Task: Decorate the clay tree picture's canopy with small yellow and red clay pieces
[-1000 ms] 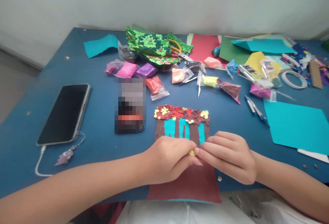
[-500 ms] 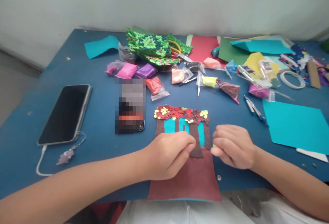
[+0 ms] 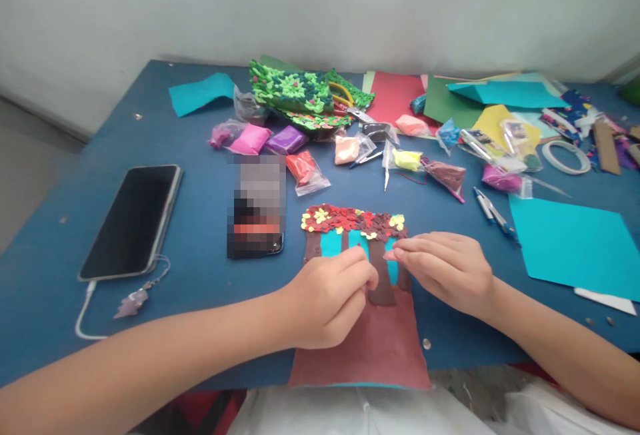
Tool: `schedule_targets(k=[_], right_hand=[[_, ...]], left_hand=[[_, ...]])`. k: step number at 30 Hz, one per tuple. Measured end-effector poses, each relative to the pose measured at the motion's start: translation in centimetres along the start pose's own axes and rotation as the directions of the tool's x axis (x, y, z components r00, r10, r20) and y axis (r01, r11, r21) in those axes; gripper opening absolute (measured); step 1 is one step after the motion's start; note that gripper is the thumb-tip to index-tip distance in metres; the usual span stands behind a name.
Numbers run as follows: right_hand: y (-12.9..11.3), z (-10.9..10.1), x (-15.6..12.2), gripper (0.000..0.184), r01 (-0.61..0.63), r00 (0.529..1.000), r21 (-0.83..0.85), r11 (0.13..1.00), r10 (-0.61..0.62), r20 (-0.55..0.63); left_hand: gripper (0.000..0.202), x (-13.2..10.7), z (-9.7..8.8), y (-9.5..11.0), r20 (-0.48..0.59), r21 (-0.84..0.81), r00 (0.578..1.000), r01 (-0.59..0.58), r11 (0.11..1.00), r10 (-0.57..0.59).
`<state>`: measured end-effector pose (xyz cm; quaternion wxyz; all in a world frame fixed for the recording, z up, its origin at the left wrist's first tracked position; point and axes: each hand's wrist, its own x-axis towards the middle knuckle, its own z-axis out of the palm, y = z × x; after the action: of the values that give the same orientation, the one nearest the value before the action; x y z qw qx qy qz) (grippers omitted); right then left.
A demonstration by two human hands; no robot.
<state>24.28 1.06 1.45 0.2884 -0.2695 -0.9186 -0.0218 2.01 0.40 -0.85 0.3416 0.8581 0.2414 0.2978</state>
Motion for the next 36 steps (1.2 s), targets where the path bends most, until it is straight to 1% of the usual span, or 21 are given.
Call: schedule_targets(k=[3,6,8,11,14,16,17,19,21,23,26,27,28,29,30,31,32,33,34,35,36], right_hand=[[-0.1,0.1,0.2,0.008,0.008,1.000,-0.008,1.000,-0.008,-0.005],[-0.2,0.2,0.3,0.013,0.010,1.000,-0.034,0.999,-0.010,-0.005],[-0.3,0.3,0.3,0.017,0.024,0.999,-0.077,0.997,-0.026,-0.025],[-0.5,0.2,0.2,0.016,0.068,0.996,-0.127,0.990,-0.074,-0.046],[-0.6,0.1,0.2,0.013,0.091,0.994,-0.118,0.989,-0.097,-0.043],[-0.7,0.2,0.2,0.011,0.068,0.997,-0.068,0.995,-0.070,-0.036],[-0.7,0.2,0.2,0.011,0.034,0.999,-0.023,0.999,-0.035,-0.036],[-0.8,0.4,0.2,0.013,-0.085,0.995,0.106,0.991,0.089,-0.036],[-0.9,0.5,0.4,0.024,-0.223,0.973,0.269,0.937,0.231,-0.001],[-1.0,0.5,0.5,0.034,-0.330,0.941,0.442,0.834,0.328,0.083],[-1.0,0.3,0.7,0.039,-0.443,0.891,0.641,0.627,0.384,0.241],[-1.1,0.2,0.7,0.040,-0.466,0.880,0.674,0.574,0.383,0.282],[-1.1,0.1,0.6,0.039,-0.477,0.874,0.687,0.548,0.374,0.309],[-1.1,0.1,0.6,0.039,-0.471,0.879,0.681,0.560,0.359,0.313],[-1.1,0.1,0.5,0.039,-0.448,0.893,0.647,0.617,0.340,0.295],[-1.1,0.1,0.4,0.040,-0.401,0.916,0.572,0.715,0.309,0.256],[-1.0,0.2,0.3,0.042,-0.327,0.944,0.449,0.832,0.262,0.203],[-0.8,0.4,0.3,0.045,-0.237,0.968,0.287,0.928,0.200,0.154],[-0.6,0.7,0.2,0.048,-0.153,0.983,0.124,0.980,0.138,0.124],[-0.3,0.9,0.1,0.050,-0.093,0.989,-0.008,0.996,0.093,0.115],[0.0,1.2,0.1,0.052,-0.064,0.989,-0.094,0.993,0.076,0.124]], left_hand=[[0.021,0.0,0.0,0.0,-0.001,0.003,1.000,0.010,1.000,-0.010],[0.022,0.0,0.0,-0.1,0.010,0.018,1.000,0.014,1.000,-0.014],[0.022,0.0,0.1,-0.1,0.009,0.034,1.000,0.010,0.999,-0.010],[0.022,0.0,0.1,-0.1,-0.001,0.058,1.000,0.001,0.998,-0.001],[0.022,-0.1,0.2,-0.2,-0.012,0.086,1.000,-0.011,0.996,0.012],[0.023,-0.1,0.2,-0.1,-0.028,0.111,0.999,-0.024,0.994,0.027],[0.022,-0.2,0.3,-0.1,-0.040,0.126,0.999,-0.030,0.992,0.035],[0.022,-0.2,0.3,-0.1,-0.070,0.155,0.996,-0.040,0.987,0.052],[0.022,-0.1,0.2,-0.1,-0.109,0.160,0.992,-0.040,0.986,0.058],[0.021,0.2,-0.1,-0.1,-0.160,0.148,0.986,-0.013,0.989,0.036],[0.018,0.7,-1.0,0.0,-0.243,0.169,0.970,0.048,0.985,-0.005],[0.018,0.9,-1.3,0.1,-0.251,0.195,0.968,0.057,0.979,-0.006],[0.018,1.1,-1.6,0.2,-0.267,0.226,0.964,0.057,0.972,0.005],[0.017,1.3,-1.9,0.2,-0.273,0.251,0.962,0.050,0.967,0.021],[0.017,1.4,-2.1,0.2,-0.274,0.273,0.961,0.041,0.961,0.036],[0.016,1.5,-2.3,0.1,-0.273,0.291,0.961,0.037,0.956,0.046],[0.016,1.6,-2.5,-0.1,-0.266,0.310,0.963,0.039,0.950,0.048],[0.018,1.6,-2.6,-0.3,-0.250,0.337,0.967,0.039,0.941,0.049],[0.020,1.6,-2.7,-0.6,-0.232,0.381,0.971,0.034,0.924,0.060],[0.022,1.5,-2.8,-0.9,-0.209,0.439,0.974,0.017,0.898,0.083],[0.025,1.5,-2.8,-1.2,-0.179,0.511,0.976,-0.016,0.860,0.124]])
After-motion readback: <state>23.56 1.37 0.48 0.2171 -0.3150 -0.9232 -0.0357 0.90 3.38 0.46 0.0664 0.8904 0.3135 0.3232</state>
